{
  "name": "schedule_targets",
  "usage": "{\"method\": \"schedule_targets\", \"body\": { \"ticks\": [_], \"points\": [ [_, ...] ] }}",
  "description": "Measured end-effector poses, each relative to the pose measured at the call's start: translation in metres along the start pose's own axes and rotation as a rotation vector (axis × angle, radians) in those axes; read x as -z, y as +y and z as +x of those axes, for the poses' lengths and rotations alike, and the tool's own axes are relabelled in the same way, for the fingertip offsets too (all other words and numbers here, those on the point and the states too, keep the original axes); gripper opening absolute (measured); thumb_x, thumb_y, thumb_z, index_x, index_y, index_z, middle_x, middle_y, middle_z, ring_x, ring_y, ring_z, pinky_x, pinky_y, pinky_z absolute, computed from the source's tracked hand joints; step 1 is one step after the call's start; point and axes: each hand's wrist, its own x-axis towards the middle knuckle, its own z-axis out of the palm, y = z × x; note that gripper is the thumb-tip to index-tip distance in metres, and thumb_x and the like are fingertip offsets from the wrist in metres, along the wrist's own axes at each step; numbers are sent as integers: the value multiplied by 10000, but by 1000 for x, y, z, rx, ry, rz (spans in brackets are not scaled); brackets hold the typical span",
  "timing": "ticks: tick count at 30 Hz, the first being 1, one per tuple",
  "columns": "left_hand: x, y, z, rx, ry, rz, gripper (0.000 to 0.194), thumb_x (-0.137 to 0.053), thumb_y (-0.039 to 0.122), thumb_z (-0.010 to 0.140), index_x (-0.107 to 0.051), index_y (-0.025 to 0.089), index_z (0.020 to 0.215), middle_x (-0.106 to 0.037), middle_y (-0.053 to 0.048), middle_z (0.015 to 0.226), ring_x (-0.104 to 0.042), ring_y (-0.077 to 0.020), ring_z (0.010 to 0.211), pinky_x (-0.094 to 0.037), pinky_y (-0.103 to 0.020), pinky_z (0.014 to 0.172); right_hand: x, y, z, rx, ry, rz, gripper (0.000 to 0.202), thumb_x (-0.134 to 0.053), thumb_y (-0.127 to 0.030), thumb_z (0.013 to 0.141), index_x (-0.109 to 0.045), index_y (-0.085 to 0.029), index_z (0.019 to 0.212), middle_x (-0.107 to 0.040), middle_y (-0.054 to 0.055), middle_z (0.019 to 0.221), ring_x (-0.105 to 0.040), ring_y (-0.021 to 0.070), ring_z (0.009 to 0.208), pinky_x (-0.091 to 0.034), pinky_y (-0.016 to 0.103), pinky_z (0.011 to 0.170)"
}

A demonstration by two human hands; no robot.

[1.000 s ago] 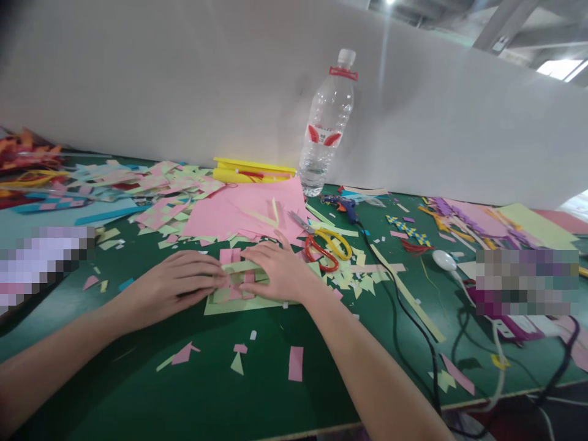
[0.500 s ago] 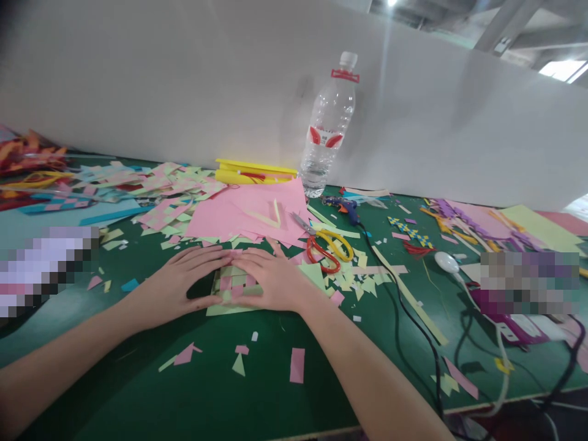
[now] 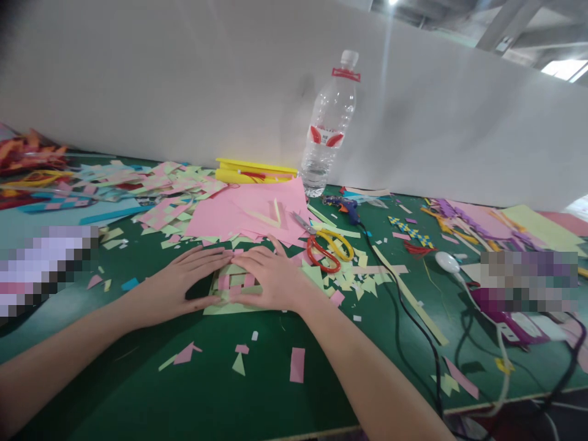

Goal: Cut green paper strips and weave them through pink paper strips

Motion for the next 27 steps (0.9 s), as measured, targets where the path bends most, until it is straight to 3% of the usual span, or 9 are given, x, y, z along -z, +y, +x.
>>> {"method": "schedule_targets", "body": {
  "ticks": [4,11,15,19,23,27],
  "points": [
    [3,0,-1,-16,11,-14,687,-453,560,856,-218,270,1433,-376,-56,1439,-314,-251,1324,-233,-459,1093,2,0,0,-22,20,-7,557,-428,-559,858,-471,-208,1288,-577,75,1251,-461,220,1207,-93,482,1117],
    [8,3,1,-44,52,-37,572,-427,484,901,-274,259,1404,-428,-70,1401,-362,-233,1294,-259,-453,1080,1,3,1,-27,24,-1,552,-405,-566,864,-496,-191,1260,-590,87,1228,-480,220,1192,-148,462,1105],
    [5,1,0,-66,42,-20,577,-421,481,905,-252,267,1413,-438,-64,1397,-375,-228,1290,-243,-454,1085,1,2,1,-13,13,-8,534,-421,-540,870,-491,-187,1265,-588,78,1241,-474,209,1202,-87,456,1121],
    [5,0,0,-65,51,0,513,-427,462,910,-342,249,1368,-488,-63,1355,-418,-208,1256,-248,-441,1085,1,1,1,-5,2,0,509,-430,-538,868,-498,-221,1260,-589,56,1247,-463,209,1215,-21,476,1123],
    [5,1,1,-47,67,7,427,-413,454,918,-456,237,1282,-545,-65,1293,-456,-211,1220,-269,-451,1074,0,2,1,-27,1,5,517,-421,-550,866,-499,-229,1263,-596,59,1232,-477,210,1200,-63,476,1119],
    [7,2,2,-58,105,6,433,-430,438,913,-452,225,1290,-542,-74,1296,-466,-221,1212,-285,-458,1068,1,2,0,-32,26,24,526,-420,-541,870,-482,-203,1268,-580,69,1245,-469,208,1202,-144,452,1103]
  ]
}}
